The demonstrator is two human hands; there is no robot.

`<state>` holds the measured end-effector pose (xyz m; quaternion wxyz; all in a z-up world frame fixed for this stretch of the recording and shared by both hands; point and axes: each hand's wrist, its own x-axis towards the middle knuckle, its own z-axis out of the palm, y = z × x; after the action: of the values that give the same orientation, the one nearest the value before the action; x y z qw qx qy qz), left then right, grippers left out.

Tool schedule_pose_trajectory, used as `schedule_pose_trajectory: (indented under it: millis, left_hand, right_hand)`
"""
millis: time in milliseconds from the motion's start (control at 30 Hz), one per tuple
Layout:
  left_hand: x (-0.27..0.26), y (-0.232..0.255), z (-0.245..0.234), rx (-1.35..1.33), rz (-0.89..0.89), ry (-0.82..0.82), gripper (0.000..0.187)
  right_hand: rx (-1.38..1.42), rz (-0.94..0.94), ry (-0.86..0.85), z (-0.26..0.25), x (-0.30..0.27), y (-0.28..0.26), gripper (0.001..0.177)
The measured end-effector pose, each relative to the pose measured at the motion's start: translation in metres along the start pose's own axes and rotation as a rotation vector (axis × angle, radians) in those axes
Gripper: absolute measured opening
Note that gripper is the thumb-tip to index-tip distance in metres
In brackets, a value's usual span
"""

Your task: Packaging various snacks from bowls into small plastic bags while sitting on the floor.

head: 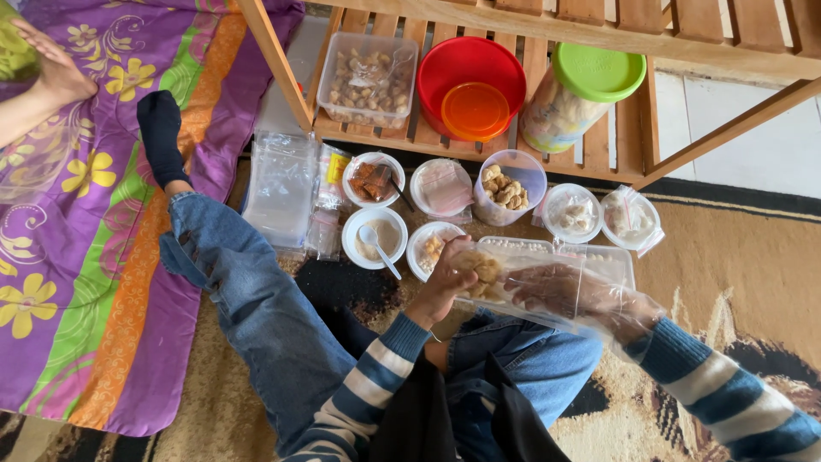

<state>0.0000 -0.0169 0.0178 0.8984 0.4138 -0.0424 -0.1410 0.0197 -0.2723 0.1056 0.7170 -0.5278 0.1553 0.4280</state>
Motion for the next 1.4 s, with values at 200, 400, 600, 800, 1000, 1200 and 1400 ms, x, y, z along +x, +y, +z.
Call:
schedule_pose_trajectory:
  millis: [200, 400, 600, 800, 1000, 1200, 1400]
  left_hand:
    - [-0.008, -0.006, -0.009, -0.042, 0.007, -0.001, 0.079]
    - [-0.005, -0.020, -0.031, -0.107, -0.048, 0.099, 0.063]
    - [-0.003, -0.002, -0.047, -0.072, -0.093, 0.090, 0.067]
    - [-0.005, 0.011, -0.061, -0.136, -0.118, 0.089, 0.059]
    - [-0.033, 0.062, -0.087, -0.276, -0.169, 0.093, 0.056]
    - [-0.064, 0.081, -0.186, -0.416, -0.091, 0.343, 0.055]
    - [-0.111, 0.107, -0.266, -0.663, 0.005, 0.310, 0.057]
  right_hand:
    - [-0.020, 0.011, 0.068, 0.053, -0.021, -0.024, 0.042]
    - [0.073, -0.045, -0.039, 0.072, -0.013, -0.015, 0.052]
    - [0.121, -0.046, -0.042, 0.087, -0.016, -0.018, 0.053]
    - [0.107, -0.056, -0.011, 0.122, -0.030, -0.035, 0.046]
    - [0.239, -0.187, -0.709, 0.101, -0.005, -0.050, 0.050]
    - [-0.680, -0.552, 0.397, 0.221, -0.045, -0.128, 0.050]
    - [-1.505, -0.624, 0.829, 0.083, 0.142, -0.138, 0.046]
